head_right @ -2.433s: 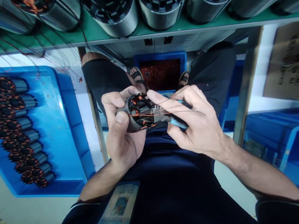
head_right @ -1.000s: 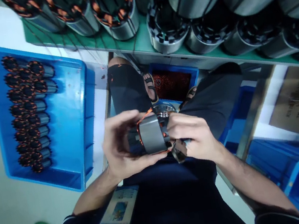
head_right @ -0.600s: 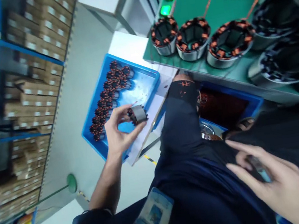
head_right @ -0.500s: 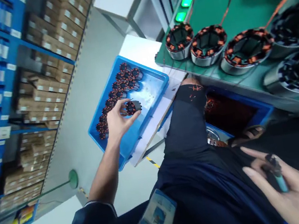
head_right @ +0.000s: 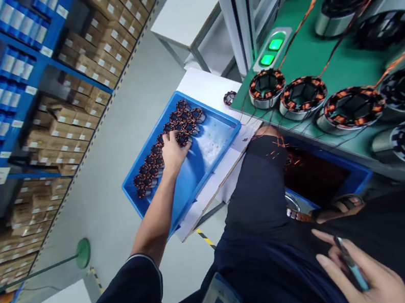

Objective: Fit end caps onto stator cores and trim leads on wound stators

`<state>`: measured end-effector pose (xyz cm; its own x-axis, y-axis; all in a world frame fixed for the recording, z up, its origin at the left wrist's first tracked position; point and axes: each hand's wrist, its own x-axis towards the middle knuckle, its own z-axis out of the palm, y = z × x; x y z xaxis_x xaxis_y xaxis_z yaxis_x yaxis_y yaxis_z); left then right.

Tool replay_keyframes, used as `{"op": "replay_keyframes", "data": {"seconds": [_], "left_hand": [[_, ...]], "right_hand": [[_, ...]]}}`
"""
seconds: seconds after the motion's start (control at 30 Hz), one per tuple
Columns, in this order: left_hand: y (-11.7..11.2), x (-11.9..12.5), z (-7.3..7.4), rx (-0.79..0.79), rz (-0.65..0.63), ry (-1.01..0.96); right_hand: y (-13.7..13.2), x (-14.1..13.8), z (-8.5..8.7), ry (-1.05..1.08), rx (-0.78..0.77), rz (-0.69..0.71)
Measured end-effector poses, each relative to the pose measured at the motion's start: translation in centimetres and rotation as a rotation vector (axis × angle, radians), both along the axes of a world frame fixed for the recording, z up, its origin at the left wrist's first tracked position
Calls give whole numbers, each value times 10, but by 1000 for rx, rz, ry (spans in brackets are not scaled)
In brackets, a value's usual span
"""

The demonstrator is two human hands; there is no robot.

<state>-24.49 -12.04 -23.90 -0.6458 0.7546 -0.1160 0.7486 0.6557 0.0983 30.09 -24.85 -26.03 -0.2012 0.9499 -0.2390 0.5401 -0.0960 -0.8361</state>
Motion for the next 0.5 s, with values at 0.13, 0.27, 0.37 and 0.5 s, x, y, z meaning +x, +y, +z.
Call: {"op": "replay_keyframes", "data": {"seconds": [0.13,0.27,0.37,0.5], "left_hand": [[-2,21,35,131,-68,-31],[21,62,69,617,-614,-238],[59,107,81,720,-974,-291],[108,148,80,527,-1006,-201]], "right_hand": [[2,-23,12,46,-15,91],[10,-42,27,47,-25,161],[17,-51,42,36,-27,217],[17,-53,55,36,-41,281]]}}
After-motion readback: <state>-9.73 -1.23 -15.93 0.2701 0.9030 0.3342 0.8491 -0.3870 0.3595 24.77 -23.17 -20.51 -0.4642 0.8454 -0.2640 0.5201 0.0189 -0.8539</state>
